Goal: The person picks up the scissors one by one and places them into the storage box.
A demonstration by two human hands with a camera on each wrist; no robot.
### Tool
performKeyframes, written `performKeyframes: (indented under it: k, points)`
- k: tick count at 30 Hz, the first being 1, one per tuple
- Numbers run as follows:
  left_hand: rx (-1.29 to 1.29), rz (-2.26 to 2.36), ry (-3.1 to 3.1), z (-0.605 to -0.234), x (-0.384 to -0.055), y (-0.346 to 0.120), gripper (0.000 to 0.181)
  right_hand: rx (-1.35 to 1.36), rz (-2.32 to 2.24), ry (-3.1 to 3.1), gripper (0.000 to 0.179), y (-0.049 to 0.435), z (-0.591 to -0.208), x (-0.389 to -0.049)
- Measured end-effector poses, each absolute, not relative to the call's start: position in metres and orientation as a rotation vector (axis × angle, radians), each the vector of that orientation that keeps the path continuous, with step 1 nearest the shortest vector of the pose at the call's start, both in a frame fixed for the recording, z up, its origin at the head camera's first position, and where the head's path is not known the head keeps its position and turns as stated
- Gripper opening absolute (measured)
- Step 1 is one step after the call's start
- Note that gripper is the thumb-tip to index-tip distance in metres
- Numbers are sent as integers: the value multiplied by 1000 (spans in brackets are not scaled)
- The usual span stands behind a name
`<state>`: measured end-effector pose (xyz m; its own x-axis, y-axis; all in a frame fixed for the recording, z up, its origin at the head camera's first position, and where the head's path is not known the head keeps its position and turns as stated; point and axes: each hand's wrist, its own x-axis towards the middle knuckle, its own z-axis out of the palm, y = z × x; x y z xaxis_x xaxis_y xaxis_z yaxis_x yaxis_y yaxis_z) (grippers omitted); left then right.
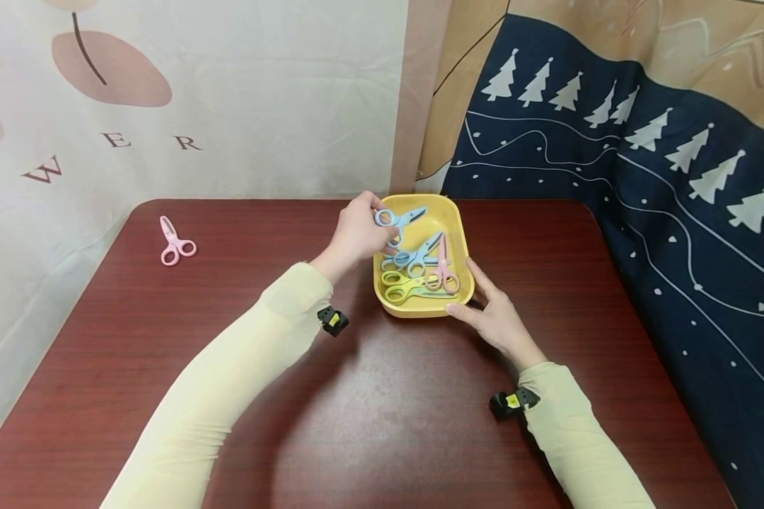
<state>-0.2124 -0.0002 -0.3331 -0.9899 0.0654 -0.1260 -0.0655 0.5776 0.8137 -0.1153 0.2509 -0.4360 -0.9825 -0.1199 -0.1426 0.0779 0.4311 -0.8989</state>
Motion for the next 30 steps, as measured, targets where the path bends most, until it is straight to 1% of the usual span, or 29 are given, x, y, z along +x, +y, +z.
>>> performKeyframes:
  k: [7,11,13,18,30]
  points:
    - [16,1370,2659,-336,-216,13,44,-57,-1571,2511,92,252,-436,-116]
    - [9,1316,2677,-337,-219,20,54,-58,-1576,2499,92,252,-435,-115]
    - [-11,1312,2671,-338,-220,23,56,-56,-1583,2487,93,251,-435,-115]
    - [-48,1313,2675,-344,-224,30,48,-60,-1611,2461,94,251,-435,-115]
    - [-130,1339,2645,-354,-227,39,43,-64,-1618,2487,94,251,-436,-114]
